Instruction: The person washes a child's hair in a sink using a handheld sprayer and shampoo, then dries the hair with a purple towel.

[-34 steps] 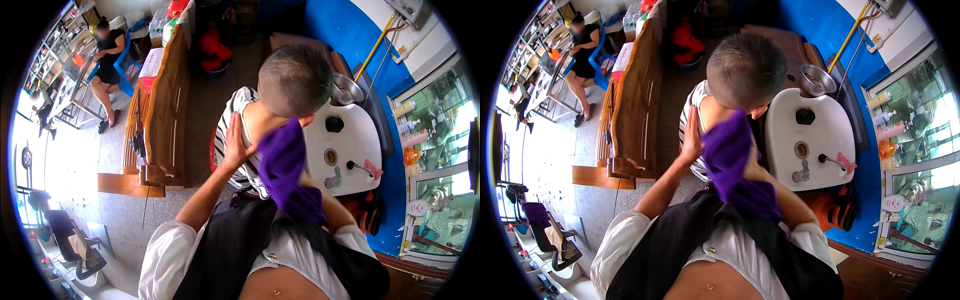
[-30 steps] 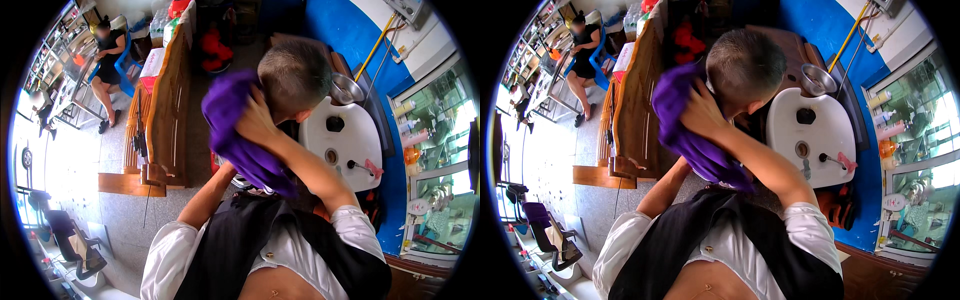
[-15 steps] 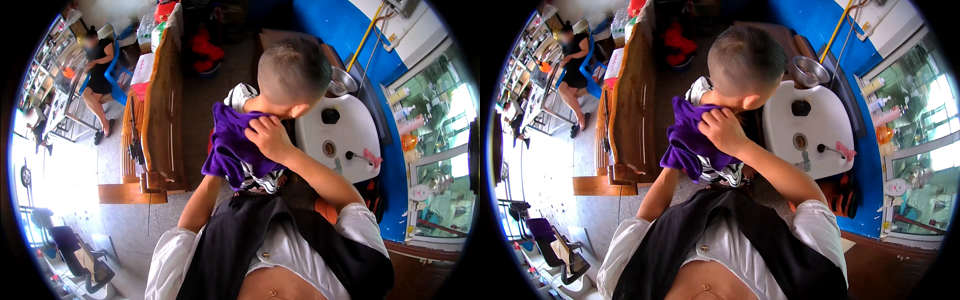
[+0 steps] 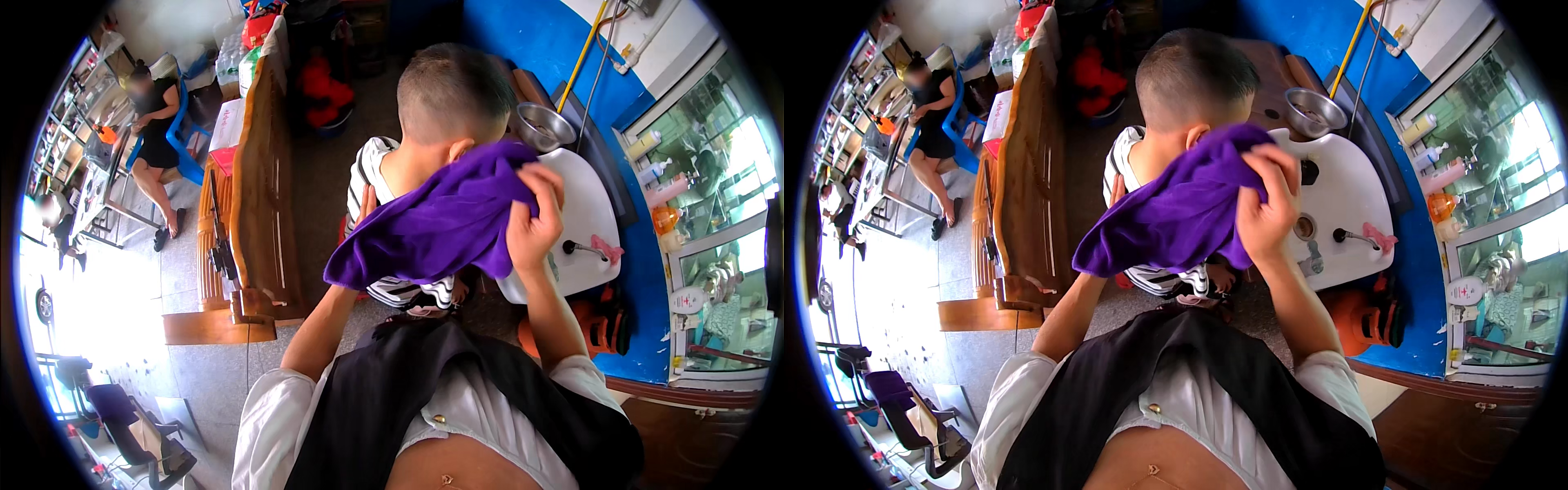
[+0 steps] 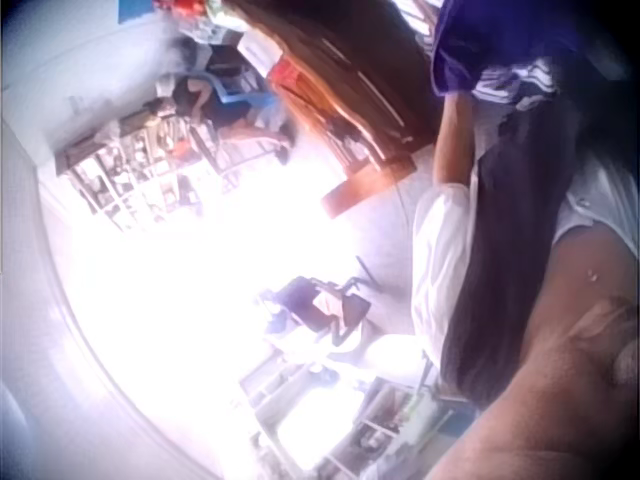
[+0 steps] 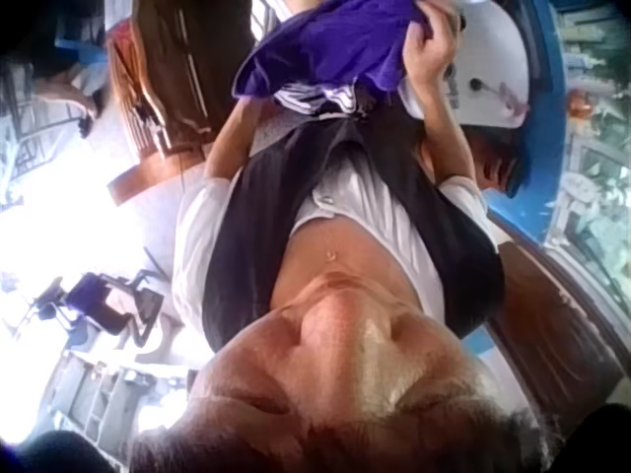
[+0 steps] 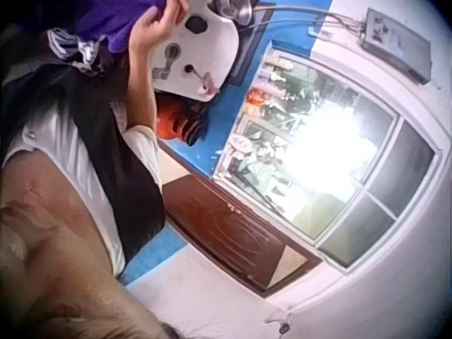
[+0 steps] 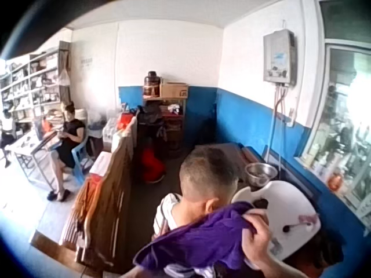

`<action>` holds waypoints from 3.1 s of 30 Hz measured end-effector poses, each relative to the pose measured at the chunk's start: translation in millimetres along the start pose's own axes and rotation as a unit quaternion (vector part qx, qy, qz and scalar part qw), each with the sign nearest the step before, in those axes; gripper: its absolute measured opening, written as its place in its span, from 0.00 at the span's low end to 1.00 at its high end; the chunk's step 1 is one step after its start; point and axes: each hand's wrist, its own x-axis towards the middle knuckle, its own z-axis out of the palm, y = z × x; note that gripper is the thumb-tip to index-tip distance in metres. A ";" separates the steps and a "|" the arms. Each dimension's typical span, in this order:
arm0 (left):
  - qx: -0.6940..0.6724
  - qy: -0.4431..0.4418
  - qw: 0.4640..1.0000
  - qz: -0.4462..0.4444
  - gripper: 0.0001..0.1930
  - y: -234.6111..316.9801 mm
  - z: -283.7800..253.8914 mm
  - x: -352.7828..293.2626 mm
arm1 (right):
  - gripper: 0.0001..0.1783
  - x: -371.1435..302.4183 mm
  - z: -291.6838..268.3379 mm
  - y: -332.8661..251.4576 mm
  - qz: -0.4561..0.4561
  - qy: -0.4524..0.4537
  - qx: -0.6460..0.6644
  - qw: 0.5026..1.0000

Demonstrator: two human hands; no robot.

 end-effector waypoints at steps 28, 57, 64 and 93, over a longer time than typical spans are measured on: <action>-0.031 -0.102 0.975 -0.193 0.53 23.8 1.5 -22.9 | 0.34 23.4 118.1 75.2 0.011 -0.008 -0.050 0.999; -0.003 -0.120 0.975 -0.187 0.54 11.1 3.9 -14.5 | 0.25 28.5 136.6 23.0 -0.016 -0.011 0.064 0.998; -0.070 -0.064 0.985 -0.142 0.48 -0.4 32.2 -8.9 | 0.10 -34.4 193.7 62.4 -0.178 -0.293 -0.323 0.882; 0.023 -0.041 0.982 -0.183 0.48 -5.7 45.1 -36.6 | 0.16 -67.4 -252.0 156.4 0.591 0.013 0.204 0.780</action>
